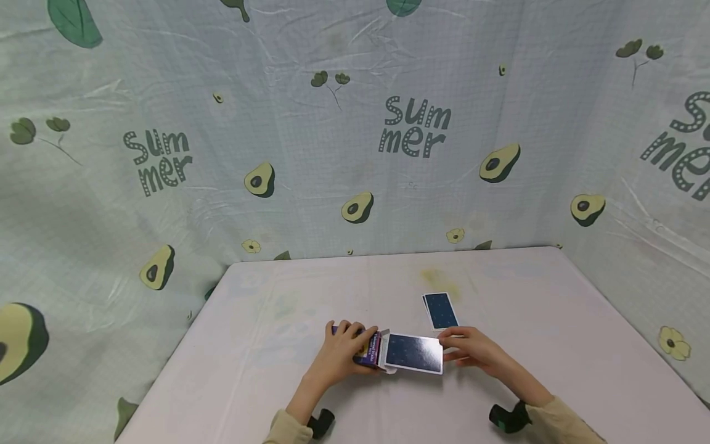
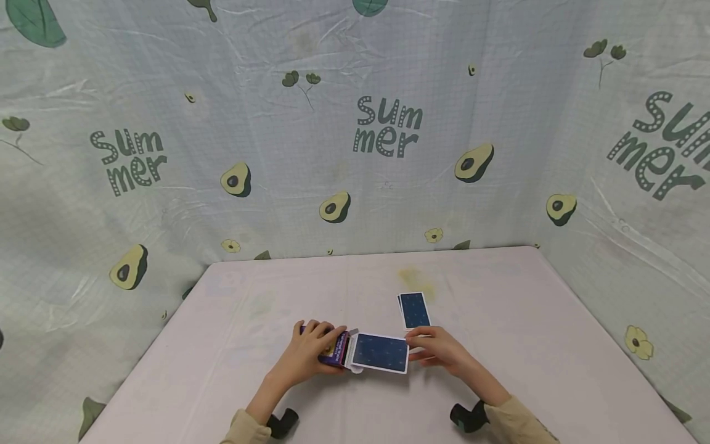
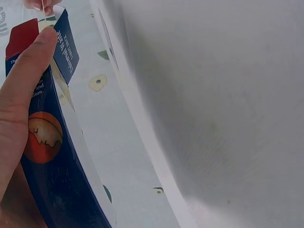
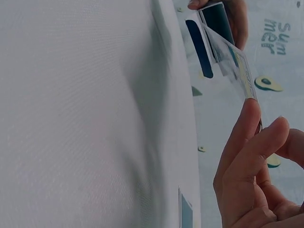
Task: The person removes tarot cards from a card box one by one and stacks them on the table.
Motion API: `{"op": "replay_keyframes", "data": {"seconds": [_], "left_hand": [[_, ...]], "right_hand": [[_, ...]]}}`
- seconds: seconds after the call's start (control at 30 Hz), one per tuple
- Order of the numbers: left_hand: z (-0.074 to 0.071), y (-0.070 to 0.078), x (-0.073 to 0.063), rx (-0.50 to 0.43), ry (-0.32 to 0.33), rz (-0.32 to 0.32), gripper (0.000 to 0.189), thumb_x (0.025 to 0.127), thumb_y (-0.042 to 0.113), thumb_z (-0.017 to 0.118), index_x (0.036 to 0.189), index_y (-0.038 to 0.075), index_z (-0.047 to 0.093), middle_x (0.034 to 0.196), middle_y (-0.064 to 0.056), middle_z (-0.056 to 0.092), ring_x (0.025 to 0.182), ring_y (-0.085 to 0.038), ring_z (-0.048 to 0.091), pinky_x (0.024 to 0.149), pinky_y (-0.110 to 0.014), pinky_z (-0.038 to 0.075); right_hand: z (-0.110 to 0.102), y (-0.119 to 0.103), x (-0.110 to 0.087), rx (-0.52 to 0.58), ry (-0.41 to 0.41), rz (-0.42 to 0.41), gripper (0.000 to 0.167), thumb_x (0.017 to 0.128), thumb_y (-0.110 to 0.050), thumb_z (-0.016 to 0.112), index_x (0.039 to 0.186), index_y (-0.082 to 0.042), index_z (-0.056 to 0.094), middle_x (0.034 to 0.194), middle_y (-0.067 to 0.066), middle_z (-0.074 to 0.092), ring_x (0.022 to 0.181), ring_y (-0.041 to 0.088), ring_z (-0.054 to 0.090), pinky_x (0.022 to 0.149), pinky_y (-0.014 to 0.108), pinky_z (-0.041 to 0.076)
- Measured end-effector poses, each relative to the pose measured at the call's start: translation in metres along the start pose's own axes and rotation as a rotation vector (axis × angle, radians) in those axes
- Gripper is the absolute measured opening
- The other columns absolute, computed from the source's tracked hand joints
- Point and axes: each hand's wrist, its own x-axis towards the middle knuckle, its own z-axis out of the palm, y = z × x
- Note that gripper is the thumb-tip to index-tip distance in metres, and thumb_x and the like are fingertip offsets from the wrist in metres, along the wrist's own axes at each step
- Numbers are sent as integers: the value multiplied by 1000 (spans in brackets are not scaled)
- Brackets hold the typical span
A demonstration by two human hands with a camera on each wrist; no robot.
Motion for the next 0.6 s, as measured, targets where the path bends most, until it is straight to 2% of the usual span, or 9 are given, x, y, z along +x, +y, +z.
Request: {"op": "replay_keyframes", "data": {"seconds": [0.37, 0.6], "left_hand": [[-3, -3, -6, -12, -17, -11, 75, 62, 56, 70, 126, 25, 49, 108, 1, 55, 96, -18, 46, 87, -51, 32], [-6, -3, -7, -44, -22, -17, 74, 61, 53, 72, 126, 24, 49, 109, -1, 55, 94, -18, 46, 87, -51, 32]], "right_hand": [[-11, -1, -10, -8, 72, 65, 42, 85, -32, 58, 111, 1, 54, 97, -1, 65, 81, 13, 66, 58, 22, 44], [-20, 0, -14, 21, 110, 68, 50, 85, -32, 58, 118, 3, 49, 95, -3, 63, 82, 12, 65, 60, 22, 44]]}}
